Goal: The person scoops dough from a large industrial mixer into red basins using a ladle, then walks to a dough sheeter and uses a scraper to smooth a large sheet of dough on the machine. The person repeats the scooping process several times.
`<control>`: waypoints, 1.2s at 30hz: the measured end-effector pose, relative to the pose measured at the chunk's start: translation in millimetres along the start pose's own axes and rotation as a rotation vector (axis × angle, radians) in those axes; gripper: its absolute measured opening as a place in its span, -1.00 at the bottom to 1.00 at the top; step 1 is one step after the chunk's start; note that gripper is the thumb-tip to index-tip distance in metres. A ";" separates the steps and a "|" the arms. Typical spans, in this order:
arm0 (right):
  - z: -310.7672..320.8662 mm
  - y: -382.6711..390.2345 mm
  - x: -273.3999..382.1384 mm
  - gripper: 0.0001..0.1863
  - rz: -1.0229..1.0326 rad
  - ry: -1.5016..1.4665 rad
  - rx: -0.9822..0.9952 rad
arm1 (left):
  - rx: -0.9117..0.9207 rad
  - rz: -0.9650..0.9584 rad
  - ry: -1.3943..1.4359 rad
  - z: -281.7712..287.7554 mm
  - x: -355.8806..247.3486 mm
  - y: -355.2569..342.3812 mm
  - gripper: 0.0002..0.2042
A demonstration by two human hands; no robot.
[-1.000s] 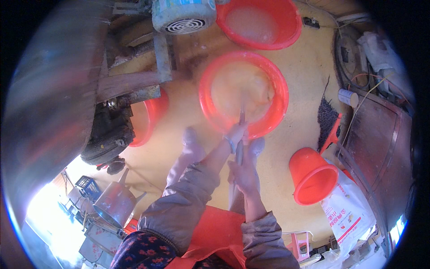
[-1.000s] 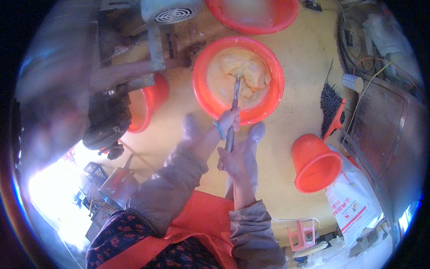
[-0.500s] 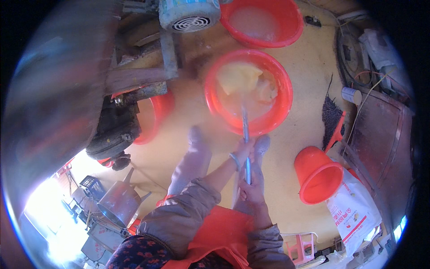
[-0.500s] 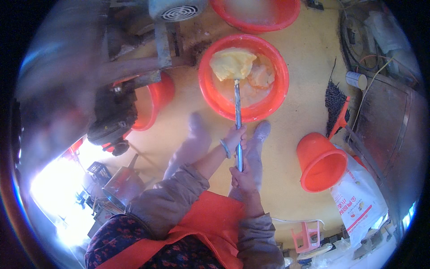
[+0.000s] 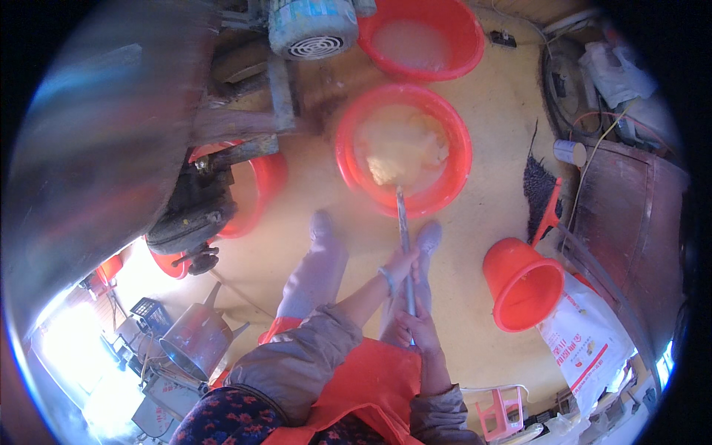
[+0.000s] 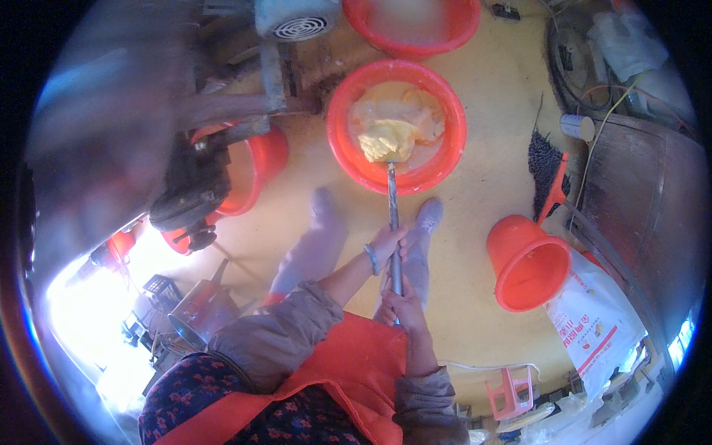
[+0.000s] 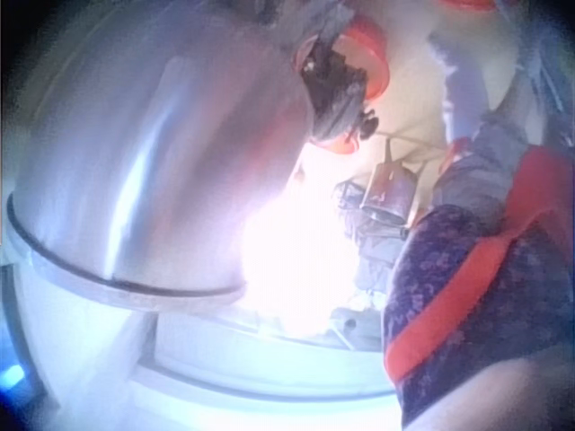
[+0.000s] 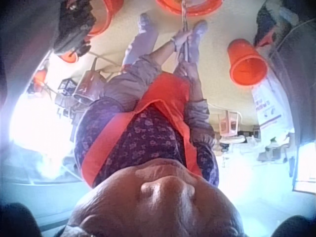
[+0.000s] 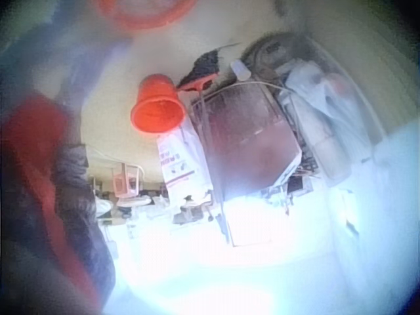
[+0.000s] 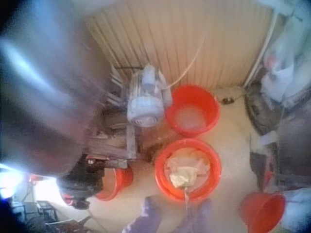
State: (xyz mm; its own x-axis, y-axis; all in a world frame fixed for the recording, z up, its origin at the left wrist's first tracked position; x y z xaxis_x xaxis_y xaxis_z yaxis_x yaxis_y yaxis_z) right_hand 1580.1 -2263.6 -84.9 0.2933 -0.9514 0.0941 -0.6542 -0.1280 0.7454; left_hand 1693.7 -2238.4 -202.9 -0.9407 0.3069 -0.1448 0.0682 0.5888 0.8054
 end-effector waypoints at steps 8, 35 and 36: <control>-28.0 31.0 13.0 -0.55 0.001 0.088 0.022 | 0.213 -0.004 0.142 -3.8 -2.0 26.1 -0.80; -176.6 147.7 -59.7 -0.50 0.198 0.062 -0.034 | 0.401 0.088 0.045 -56.7 -47.7 216.9 -0.83; -180.1 153.9 -59.4 -0.50 0.193 0.088 -0.044 | 0.428 0.094 0.062 -60.4 -47.3 222.7 -0.83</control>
State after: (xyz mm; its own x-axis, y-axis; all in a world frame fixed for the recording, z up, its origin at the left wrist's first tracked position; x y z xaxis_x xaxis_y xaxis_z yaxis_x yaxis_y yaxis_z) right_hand 1587.6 -2176.3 143.1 0.2263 -0.9287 0.2937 -0.6739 0.0685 0.7357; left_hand 1733.4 -2166.9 18.0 -0.9410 0.3363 -0.0364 0.2740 0.8209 0.5011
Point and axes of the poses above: each hand's wrist, its own y-axis away from the middle knuckle, its own z-axis out of the back of the hand, x = y × z, the point moved 1 cm from there along -y, towards the middle knuckle, and after that the axes turned 14 degrees about x, right-handed, at the moved point
